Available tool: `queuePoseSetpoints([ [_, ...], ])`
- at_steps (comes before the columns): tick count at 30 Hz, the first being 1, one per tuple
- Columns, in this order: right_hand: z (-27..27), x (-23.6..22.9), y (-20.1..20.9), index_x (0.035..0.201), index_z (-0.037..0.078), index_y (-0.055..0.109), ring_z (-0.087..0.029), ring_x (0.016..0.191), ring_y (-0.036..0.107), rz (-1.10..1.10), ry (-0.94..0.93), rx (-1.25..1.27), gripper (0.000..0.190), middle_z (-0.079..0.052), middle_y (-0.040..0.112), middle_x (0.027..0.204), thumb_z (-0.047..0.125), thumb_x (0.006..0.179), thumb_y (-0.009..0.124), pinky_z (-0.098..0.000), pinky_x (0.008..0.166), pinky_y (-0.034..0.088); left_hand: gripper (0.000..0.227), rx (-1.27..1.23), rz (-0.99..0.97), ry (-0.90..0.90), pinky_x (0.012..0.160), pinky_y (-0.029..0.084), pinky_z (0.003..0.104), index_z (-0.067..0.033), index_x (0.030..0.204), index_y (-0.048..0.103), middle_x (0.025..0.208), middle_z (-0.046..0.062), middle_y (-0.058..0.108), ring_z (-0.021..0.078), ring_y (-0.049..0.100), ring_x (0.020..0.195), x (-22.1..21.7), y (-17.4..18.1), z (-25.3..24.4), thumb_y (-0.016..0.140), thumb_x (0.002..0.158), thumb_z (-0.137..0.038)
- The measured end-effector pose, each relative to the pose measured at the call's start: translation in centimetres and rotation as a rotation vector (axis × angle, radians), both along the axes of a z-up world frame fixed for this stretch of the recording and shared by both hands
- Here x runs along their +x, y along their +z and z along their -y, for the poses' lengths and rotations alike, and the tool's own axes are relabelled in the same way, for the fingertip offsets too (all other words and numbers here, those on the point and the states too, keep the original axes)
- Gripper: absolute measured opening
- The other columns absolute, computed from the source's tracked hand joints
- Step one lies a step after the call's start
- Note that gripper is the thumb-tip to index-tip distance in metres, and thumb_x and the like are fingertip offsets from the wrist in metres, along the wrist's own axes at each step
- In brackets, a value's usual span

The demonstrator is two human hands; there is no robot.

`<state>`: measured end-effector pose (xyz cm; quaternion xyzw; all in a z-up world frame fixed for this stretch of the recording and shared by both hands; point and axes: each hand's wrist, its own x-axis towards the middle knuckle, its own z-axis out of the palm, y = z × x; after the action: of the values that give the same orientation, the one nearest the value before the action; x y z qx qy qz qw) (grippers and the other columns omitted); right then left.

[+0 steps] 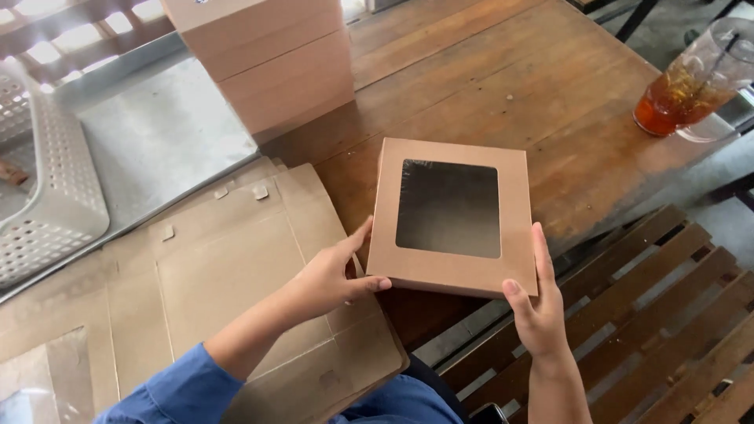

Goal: Assembling cardboard boxes by folding flat sheets along pre-scored lines at a wooden table.

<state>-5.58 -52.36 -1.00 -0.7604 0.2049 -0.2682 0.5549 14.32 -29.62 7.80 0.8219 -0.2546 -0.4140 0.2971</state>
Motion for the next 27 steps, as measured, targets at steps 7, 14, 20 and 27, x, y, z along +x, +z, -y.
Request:
queuePoseSetpoints([
  [7, -0.6, 1.0, -4.4, 0.134, 0.003, 0.057, -0.029, 0.13, 0.06, 0.277, -0.239, -0.46, 0.04, -0.029, 0.05, 0.149, 0.031, 0.106, 0.051, -0.0221, 0.078, 0.059, 0.084, -0.14, 0.658, -0.281, 0.109, 0.037, 0.063, -0.0333, 0.159, 0.033, 0.171, 0.018, 0.004, 0.0466, 0.023, 0.146, 2.1, -6.3, 0.9, 0.078, 0.089, -0.027],
  [14, 2.4, 2.3, -4.0, 0.13, 0.002, 0.068, -0.031, 0.105, 0.069, 0.199, -0.345, -0.65, 0.028, -0.022, 0.064, 0.121, 0.009, 0.103, 0.063, -0.0345, 0.081, 0.062, 0.08, -0.458, 1.043, -0.396, 0.117, 0.038, 0.05, -0.0113, 0.155, 0.045, 0.162, 0.014, 0.04, 0.0392, 0.037, 0.148, 3.4, -9.5, 3.4, 0.074, 0.081, -0.003],
  [20, 6.4, 5.2, -3.7, 0.134, 0.005, 0.072, -0.032, 0.097, 0.072, 0.172, -0.374, -0.813, 0.035, -0.016, 0.07, 0.109, 0.007, 0.099, 0.072, -0.0385, 0.077, 0.062, 0.093, -0.359, 1.081, -0.317, 0.1, 0.058, 0.042, -0.0173, 0.16, 0.037, 0.165, 0.012, 0.032, 0.0349, 0.063, 0.118, 5.2, -10.6, 6.7, 0.078, 0.077, -0.002],
  [27, 11.5, 8.9, -4.9, 0.154, 0.016, 0.057, -0.034, 0.099, 0.071, -0.01, -0.352, -0.989, 0.056, -0.014, 0.071, 0.111, 0.008, 0.1, 0.07, -0.0467, 0.08, 0.06, 0.083, -0.147, 1.115, -0.305, 0.088, 0.066, 0.037, -0.0138, 0.162, 0.022, 0.169, 0.015, 0.015, 0.0327, 0.076, 0.093, 6.1, -9.0, 9.9, 0.067, 0.092, -0.009],
])
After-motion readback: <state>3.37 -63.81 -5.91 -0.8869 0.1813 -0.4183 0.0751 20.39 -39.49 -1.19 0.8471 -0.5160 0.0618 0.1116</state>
